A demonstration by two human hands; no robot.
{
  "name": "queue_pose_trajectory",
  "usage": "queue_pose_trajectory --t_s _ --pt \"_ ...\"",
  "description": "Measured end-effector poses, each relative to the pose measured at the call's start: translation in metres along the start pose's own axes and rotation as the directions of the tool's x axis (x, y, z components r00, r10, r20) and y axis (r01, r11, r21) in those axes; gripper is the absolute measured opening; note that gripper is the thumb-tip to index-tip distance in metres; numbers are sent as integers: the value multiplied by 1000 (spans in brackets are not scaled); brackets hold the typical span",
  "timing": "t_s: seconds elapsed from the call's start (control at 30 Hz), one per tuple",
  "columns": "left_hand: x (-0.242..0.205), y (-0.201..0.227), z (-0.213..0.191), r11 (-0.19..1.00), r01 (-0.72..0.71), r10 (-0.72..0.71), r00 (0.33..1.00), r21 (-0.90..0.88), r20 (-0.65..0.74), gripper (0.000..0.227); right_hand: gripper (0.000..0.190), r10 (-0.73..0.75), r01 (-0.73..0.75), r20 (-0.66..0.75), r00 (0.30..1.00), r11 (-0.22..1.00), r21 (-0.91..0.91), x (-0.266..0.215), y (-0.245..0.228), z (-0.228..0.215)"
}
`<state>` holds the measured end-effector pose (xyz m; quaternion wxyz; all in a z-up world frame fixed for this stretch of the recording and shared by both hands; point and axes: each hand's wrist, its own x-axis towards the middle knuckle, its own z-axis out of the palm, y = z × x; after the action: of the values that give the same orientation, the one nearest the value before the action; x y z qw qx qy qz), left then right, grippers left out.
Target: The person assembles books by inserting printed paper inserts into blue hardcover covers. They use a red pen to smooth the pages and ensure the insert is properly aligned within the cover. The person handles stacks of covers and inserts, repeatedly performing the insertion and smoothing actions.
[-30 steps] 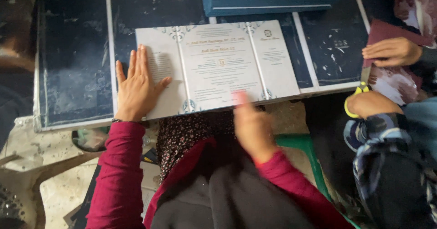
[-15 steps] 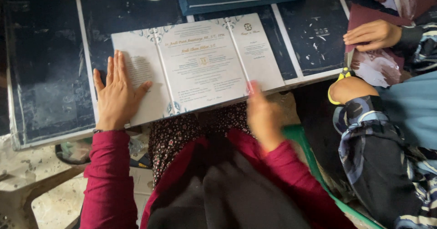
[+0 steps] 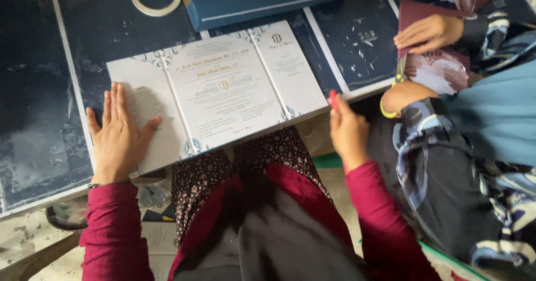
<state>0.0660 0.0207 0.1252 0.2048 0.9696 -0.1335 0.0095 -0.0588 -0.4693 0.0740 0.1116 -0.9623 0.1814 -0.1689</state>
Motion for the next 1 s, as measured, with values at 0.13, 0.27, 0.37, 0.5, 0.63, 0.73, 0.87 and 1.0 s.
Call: queue_pose_trajectory --t_s 0.13,0.27,0.37,0.5,0.63,0.73,0.87,1.0 --pt "0 5 -3 1000 -11 10 1000 -15 -24 96 42 5 -3 -26 1000 998 65 15 21 -3" --pt "-1 4 -4 999 44 -44 998 -6 -39 98 42 -392 406 -108 914 885 228 15 -5 -21" --pt "0 0 3 999 42 -42 998 -7 -51 100 41 -400 396 -44 915 877 270 35 -10 -14" --pt "0 0 4 999 47 -49 995 -20 -90 101 34 -433 408 0 901 848 340 118 -21 30" --pt "1 -1 3 997 47 -53 993 -53 -106 90 26 -491 482 -53 870 820 307 226 -42 97" --pt "-1 -16 12 998 0 -17 972 -71 -236 73 22 -404 389 -38 914 846 364 250 -74 132" --pt "1 -20 14 986 -7 -38 965 -169 -260 53 20 -216 169 32 976 838 518 149 -173 114" --pt "4 -33 24 950 -53 -62 934 -309 -353 46 21 -422 290 23 906 661 692 18 -307 96"
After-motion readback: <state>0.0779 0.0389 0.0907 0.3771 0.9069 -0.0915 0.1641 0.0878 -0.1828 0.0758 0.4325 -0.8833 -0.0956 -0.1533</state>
